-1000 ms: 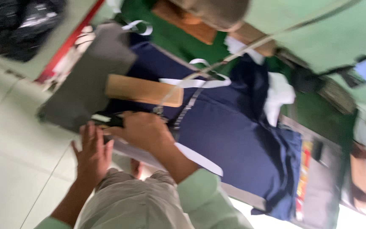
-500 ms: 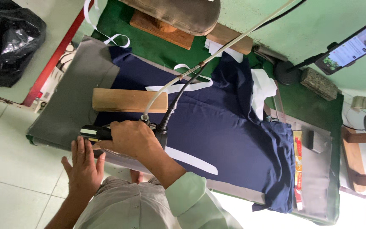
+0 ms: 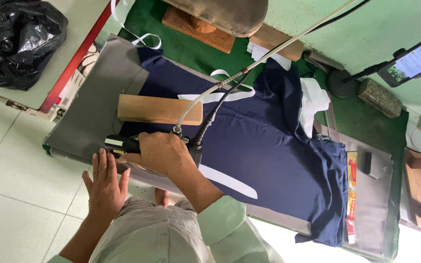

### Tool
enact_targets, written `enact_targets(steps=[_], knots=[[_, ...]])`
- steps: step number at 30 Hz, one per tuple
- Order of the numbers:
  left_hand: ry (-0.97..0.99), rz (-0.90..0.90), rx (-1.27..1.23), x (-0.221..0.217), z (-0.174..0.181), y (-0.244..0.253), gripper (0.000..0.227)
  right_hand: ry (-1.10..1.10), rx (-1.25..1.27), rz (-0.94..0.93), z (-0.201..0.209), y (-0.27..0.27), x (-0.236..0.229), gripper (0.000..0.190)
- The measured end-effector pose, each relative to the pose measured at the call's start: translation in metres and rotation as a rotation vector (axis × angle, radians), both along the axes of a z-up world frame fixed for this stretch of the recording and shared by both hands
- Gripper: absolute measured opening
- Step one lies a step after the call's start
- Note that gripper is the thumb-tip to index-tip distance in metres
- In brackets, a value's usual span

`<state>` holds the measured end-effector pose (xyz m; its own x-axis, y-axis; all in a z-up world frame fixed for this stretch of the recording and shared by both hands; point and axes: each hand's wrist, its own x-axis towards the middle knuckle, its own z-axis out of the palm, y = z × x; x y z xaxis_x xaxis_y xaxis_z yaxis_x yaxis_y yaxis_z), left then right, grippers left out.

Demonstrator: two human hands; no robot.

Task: The person irons a dark blue garment on a padded ironing board using a steam iron. They smooth the fabric with their hands, place a white strap on the garment, and use a wooden block to press down on the strap while ironing.

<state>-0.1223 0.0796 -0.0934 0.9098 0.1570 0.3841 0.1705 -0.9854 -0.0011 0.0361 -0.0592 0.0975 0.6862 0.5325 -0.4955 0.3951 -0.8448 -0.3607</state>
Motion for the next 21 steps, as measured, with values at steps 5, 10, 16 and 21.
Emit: enact_targets(steps=[5, 10, 16, 21], knots=[[0.01, -0.025, -0.122, 0.002, 0.006, -0.001, 0.062, -0.039, 0.045, 0.004, 0.008, -0.008, -0.001, 0.066], [0.004, -0.059, -0.395, -0.003, 0.011, -0.003, 0.06, -0.099, 0.07, 0.031, 0.01, -0.025, -0.007, 0.054], [-0.231, -0.2, -0.61, -0.018, 0.014, -0.042, 0.028, -0.16, 0.126, 0.011, -0.008, -0.051, -0.011, 0.058], [-0.26, -0.342, -0.663, -0.02, 0.041, -0.1, 0.029, -0.223, 0.047, 0.062, -0.024, -0.075, -0.014, 0.051]])
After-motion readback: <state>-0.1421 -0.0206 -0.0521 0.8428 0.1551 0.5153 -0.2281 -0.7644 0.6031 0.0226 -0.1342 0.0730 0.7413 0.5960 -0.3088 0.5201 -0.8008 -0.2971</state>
